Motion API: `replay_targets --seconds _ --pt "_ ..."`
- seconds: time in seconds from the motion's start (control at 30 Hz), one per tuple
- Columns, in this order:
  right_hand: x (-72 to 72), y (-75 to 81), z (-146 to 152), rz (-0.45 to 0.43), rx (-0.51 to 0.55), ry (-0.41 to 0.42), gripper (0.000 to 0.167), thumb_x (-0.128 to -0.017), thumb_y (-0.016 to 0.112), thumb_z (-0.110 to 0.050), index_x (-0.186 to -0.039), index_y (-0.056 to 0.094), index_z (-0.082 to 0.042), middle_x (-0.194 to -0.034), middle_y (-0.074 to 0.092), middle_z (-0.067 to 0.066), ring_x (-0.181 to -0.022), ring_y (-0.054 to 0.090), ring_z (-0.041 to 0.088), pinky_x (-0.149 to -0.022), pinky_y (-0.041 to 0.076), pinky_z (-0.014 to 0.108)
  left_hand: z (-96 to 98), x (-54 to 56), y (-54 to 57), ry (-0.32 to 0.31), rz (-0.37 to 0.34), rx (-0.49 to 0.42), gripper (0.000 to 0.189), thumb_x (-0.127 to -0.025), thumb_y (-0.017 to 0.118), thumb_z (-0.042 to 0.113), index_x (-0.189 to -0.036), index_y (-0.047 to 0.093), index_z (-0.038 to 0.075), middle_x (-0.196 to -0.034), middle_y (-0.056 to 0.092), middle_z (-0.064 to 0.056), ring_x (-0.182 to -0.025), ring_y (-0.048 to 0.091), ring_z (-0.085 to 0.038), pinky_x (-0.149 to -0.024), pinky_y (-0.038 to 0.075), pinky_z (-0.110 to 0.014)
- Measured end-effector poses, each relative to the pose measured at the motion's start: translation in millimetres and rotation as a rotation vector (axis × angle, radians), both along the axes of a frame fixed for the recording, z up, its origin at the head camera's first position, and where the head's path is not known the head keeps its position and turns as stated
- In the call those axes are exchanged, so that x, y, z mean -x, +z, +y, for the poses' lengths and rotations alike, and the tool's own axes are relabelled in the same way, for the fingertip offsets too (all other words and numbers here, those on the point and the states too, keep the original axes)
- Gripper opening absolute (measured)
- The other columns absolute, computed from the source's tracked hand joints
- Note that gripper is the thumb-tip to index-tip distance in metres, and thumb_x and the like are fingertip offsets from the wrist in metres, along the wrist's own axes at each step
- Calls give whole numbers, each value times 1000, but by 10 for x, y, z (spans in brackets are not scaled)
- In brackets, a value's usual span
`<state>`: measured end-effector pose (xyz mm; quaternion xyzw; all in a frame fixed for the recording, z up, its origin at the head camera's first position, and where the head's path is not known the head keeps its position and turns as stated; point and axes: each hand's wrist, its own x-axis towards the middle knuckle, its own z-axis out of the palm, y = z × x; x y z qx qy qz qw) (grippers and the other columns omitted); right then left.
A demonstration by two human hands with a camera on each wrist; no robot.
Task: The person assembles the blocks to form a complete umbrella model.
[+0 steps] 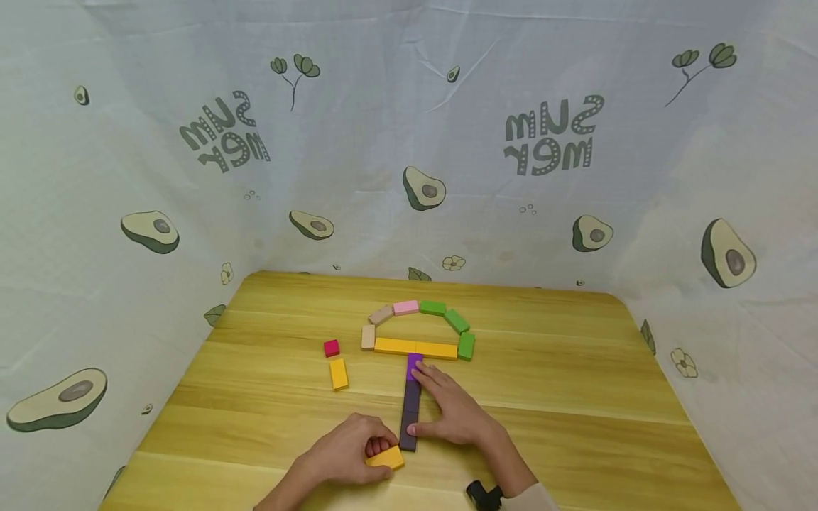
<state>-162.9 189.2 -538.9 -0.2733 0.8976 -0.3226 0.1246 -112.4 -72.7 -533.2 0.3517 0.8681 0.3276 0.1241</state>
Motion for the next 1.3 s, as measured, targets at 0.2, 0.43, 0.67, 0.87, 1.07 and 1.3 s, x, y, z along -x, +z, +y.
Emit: replay_targets --seconds 0.2,0.43,0.67,0.87,1.07,1.3 --pt "-1 -1 4 -1 -3 -2 99 -86 75 -60 -164 31 -18 -171 24 6 -157 22 39 -121 27 68 2 -13 -7 12 -25 -5 33 -81 88 33 -106 79 13 -83 65 16 -73 56 9 -66 48 -7" --pt "-2 9 6 -17 1 -5 99 -85 76 -60 -164 31 -18 -171 24 7 -157 21 40 -120 27 69 15 -9 -17 9 -5 -7 31 -81 87 29 -105 79 13 -82 65 16 -73 56 9 -65 48 -7" --pt "20 2 15 -12 -22 -5 100 -85 75 -62 -164 30 -19 -172 23 6 -158 20 38 -122 26 67 33 -2 -11 19 8 -6 28 -80 87 28 -104 80 14 -80 64 16 -71 55 9 -64 47 -7" --pt "29 -6 10 -25 -24 -13 100 -86 74 -63 -164 29 -20 -172 22 6 -159 19 38 -122 25 67 33 0 -16 31 -1 -6 26 -80 88 27 -101 80 15 -79 63 17 -70 54 10 -63 47 -8" --pt "16 -4 -2 -30 -24 -14 100 -86 74 -62 -164 30 -18 -172 22 6 -158 19 39 -122 24 67 29 -6 -23 23 5 -12 26 -81 87 28 -101 80 14 -79 64 16 -70 55 8 -63 47 -7" --pt "2 -24 4 -22 -6 -5 99 -87 74 -60 -164 30 -18 -172 23 7 -158 19 40 -122 24 68 -20 4 -23 -6 3 -18 38 -84 85 41 -108 79 12 -86 67 15 -75 57 9 -68 48 -6"
